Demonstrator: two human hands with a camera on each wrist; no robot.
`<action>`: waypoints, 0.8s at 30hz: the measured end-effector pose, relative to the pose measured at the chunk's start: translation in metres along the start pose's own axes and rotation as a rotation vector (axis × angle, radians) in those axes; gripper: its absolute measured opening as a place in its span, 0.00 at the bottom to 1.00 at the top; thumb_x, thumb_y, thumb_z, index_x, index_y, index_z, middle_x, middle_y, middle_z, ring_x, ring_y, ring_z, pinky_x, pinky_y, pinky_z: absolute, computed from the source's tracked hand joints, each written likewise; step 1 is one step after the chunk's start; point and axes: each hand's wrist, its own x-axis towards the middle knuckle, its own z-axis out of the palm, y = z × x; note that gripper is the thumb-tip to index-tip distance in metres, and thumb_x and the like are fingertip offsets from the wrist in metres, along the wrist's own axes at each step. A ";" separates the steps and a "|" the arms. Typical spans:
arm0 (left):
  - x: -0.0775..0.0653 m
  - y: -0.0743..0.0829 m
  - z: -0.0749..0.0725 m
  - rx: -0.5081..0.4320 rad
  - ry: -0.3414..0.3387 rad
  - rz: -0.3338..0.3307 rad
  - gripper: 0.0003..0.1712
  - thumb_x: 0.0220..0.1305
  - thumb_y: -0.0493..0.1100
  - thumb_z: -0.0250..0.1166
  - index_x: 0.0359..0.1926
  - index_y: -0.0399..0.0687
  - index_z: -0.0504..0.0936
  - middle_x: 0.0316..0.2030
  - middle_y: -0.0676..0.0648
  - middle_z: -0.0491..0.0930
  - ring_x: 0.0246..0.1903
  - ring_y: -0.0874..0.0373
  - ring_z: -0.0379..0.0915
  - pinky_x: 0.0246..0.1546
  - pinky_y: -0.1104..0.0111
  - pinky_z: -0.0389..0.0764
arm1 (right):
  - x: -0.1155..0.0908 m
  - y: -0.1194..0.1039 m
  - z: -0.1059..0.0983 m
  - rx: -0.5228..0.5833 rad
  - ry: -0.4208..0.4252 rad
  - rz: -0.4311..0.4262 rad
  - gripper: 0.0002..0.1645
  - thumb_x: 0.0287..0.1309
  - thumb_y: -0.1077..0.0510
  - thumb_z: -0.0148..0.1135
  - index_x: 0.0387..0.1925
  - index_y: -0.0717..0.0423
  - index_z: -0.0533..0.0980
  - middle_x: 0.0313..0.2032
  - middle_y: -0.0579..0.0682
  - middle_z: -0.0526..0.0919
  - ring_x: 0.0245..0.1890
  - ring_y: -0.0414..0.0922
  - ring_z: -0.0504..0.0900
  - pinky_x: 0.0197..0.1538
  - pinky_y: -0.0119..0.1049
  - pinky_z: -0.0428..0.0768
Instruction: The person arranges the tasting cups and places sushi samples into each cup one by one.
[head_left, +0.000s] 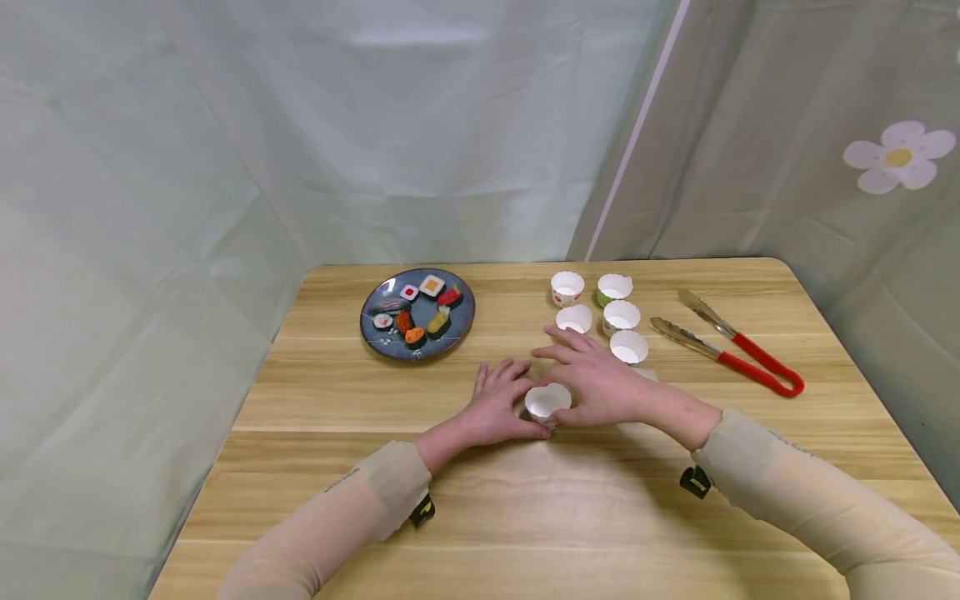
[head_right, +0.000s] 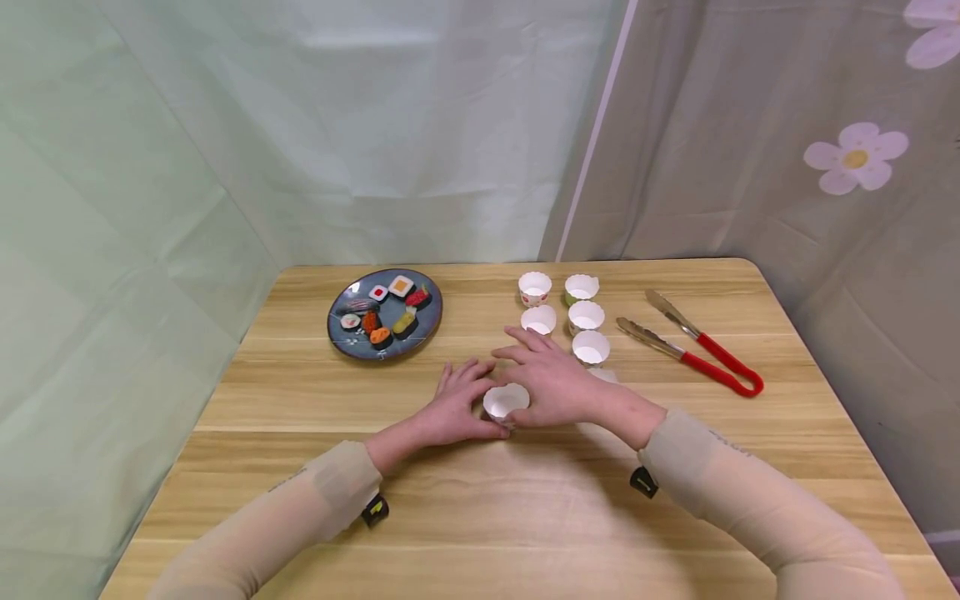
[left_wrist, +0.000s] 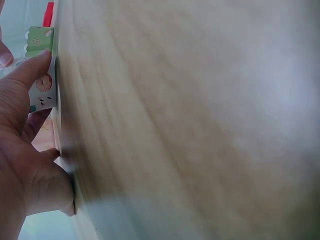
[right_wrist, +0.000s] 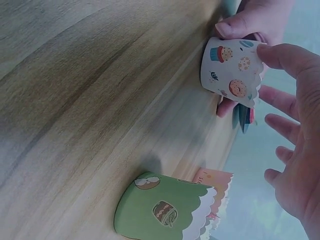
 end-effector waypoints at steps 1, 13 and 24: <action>0.000 0.000 0.000 -0.003 0.000 0.001 0.43 0.51 0.66 0.78 0.67 0.61 0.78 0.77 0.45 0.57 0.78 0.41 0.40 0.72 0.35 0.30 | 0.000 0.000 0.000 -0.001 0.000 0.000 0.30 0.49 0.36 0.76 0.53 0.41 0.85 0.69 0.51 0.73 0.78 0.59 0.50 0.75 0.62 0.53; 0.001 0.000 -0.002 0.014 -0.010 -0.010 0.43 0.52 0.66 0.77 0.67 0.61 0.77 0.77 0.45 0.56 0.78 0.42 0.39 0.72 0.35 0.31 | 0.003 -0.001 0.001 0.016 0.045 0.022 0.17 0.62 0.43 0.70 0.48 0.44 0.87 0.65 0.51 0.77 0.77 0.59 0.55 0.73 0.62 0.58; 0.000 0.002 -0.001 0.008 -0.012 -0.010 0.46 0.51 0.66 0.79 0.70 0.60 0.75 0.78 0.45 0.56 0.78 0.42 0.39 0.73 0.37 0.30 | 0.015 -0.002 0.013 -0.040 0.194 0.032 0.01 0.58 0.55 0.75 0.32 0.46 0.88 0.54 0.49 0.86 0.69 0.57 0.70 0.71 0.52 0.67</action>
